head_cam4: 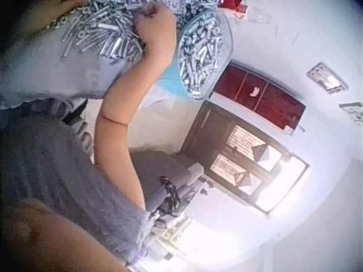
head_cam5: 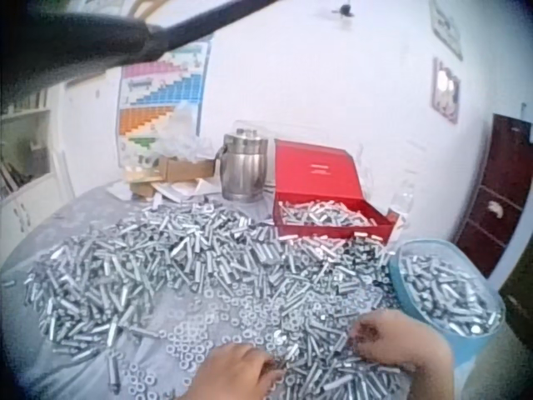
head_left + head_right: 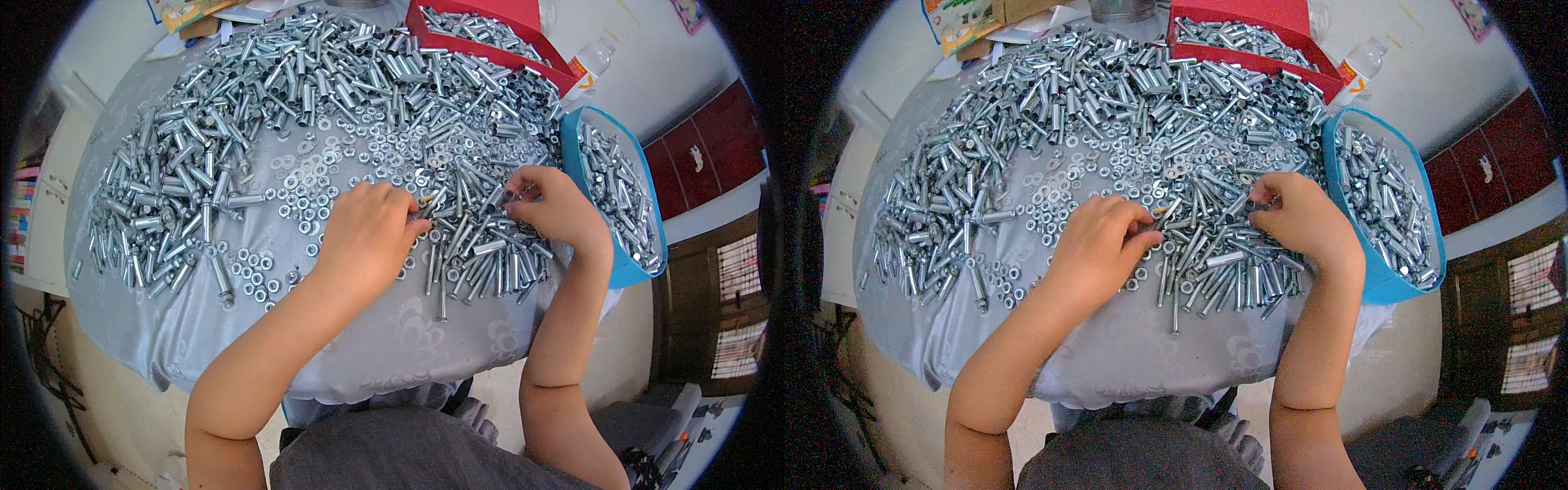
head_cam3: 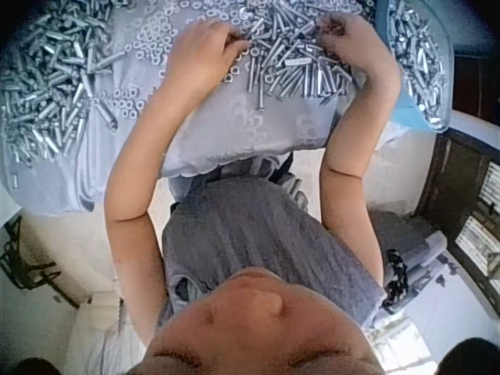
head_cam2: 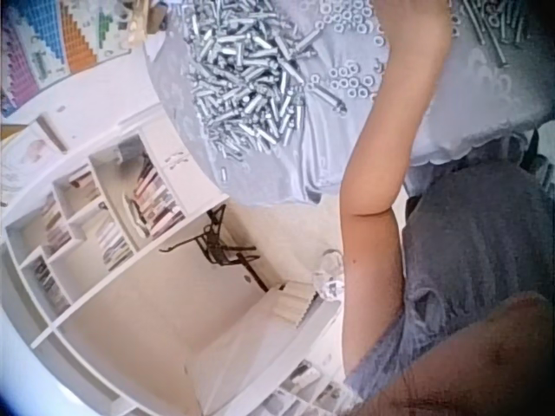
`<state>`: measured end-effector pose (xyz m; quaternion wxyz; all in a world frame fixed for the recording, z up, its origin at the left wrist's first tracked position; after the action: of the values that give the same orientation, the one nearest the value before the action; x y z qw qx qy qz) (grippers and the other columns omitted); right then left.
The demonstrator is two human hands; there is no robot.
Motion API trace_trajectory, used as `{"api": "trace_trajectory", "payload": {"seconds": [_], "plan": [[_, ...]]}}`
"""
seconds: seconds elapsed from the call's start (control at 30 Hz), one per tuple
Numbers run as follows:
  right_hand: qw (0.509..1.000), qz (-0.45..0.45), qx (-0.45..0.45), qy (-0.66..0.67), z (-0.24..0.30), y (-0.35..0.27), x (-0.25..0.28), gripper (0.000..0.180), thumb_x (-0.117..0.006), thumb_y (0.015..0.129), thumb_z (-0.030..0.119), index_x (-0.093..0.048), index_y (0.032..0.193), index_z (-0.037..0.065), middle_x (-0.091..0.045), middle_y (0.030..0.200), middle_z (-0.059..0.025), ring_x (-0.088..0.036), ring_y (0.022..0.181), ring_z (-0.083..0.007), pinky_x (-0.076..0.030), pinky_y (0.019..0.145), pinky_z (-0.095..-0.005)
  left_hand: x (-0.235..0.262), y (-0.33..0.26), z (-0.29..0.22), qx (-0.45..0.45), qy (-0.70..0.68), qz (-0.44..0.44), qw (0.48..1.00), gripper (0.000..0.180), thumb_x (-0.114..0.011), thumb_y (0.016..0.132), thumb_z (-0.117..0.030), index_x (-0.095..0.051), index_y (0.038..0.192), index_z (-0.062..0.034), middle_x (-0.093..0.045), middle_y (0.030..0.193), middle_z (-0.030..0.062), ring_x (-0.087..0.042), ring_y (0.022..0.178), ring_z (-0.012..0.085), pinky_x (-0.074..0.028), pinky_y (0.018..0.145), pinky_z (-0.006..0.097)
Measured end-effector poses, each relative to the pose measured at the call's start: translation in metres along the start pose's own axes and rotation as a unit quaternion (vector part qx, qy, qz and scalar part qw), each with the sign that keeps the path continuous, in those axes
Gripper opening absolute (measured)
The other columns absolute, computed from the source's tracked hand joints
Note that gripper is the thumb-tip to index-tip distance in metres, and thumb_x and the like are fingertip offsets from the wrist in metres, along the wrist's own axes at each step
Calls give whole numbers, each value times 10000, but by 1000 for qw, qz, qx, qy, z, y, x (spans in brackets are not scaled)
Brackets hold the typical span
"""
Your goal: The person repeatedly picks up bolts and washers from a large pile on a table. They thread the washers onto the bolts by hand and place the assembled units into a blue container. The process is continuous and repetitive throughout the clip.
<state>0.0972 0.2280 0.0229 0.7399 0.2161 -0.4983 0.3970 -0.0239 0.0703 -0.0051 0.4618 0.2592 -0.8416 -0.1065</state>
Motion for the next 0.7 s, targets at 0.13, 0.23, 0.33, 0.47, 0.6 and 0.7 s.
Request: {"api": "trace_trajectory", "payload": {"seconds": [0.13, 0.23, 0.33, 0.47, 0.6, 0.7], "plan": [[998, -51, -2, 43, 12, 1, 2, 223, -651, 666, 135, -569, 779, -39, -575, 687, -128, -542, 611, -217, -424, 580, -319, -1, 2, 1, -7, -30, 20, 999, 153, -621, 719, -175, -581, 752, -31, -551, 703, 102, -513, 713, 280, -389, 653, 372], [984, -124, 32, 121, 34, 0, 8, 243, -653, 696, 147, -571, 803, -56, -548, 642, -108, -529, 581, -175, -416, 557, -295, -2, 3, 2, -10, -41, 28, 999, 142, -617, 719, -161, -578, 754, -29, -555, 706, 104, -521, 707, 286, -393, 652, 380], [950, -94, 72, 290, 47, 4, -2, 247, -603, 772, 128, -551, 930, -56, -548, 649, -48, -523, 590, -93, -404, 531, -216, -3, 3, 2, -8, -26, 47, 999, 136, -607, 724, -140, -569, 788, -27, -560, 725, 113, -525, 711, 294, -396, 651, 386], [907, -47, 57, 414, 58, 4, -6, 239, -558, 817, 114, -529, 1005, -31, -589, 729, -32, -558, 633, -74, -400, 528, -175, 1, 2, 7, 33, -69, 54, 996, 152, -583, 755, -125, -541, 857, -21, -554, 749, 115, -533, 712, 258, -407, 653, 338], [867, -33, 60, 494, 59, 8, -11, 226, -556, 823, 122, -535, 996, -21, -612, 779, -53, -580, 673, -89, -420, 560, -189, 12, 2, 21, 133, -246, 50, 959, 161, -539, 828, -154, -522, 905, -13, -537, 777, 56, -506, 715, 143, -399, 665, 247], [840, -36, 45, 540, 54, 11, -19, 206, -569, 813, 111, -539, 970, -19, -616, 797, -64, -590, 705, -108, -435, 593, -199, 27, 6, 20, 159, -382, -5, 910, 184, -501, 868, -181, -517, 931, -9, -523, 812, 14, -465, 739, 85, -383, 682, 212]]}}
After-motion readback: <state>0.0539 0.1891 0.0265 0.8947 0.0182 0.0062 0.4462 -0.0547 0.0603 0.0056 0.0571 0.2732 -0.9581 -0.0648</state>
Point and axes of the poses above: each hand's wrist, its own y-axis towards the middle knuckle, its own x-axis out of the back of the hand, z = x × y, the point moved 7 cm from there along y, towards the middle knuckle
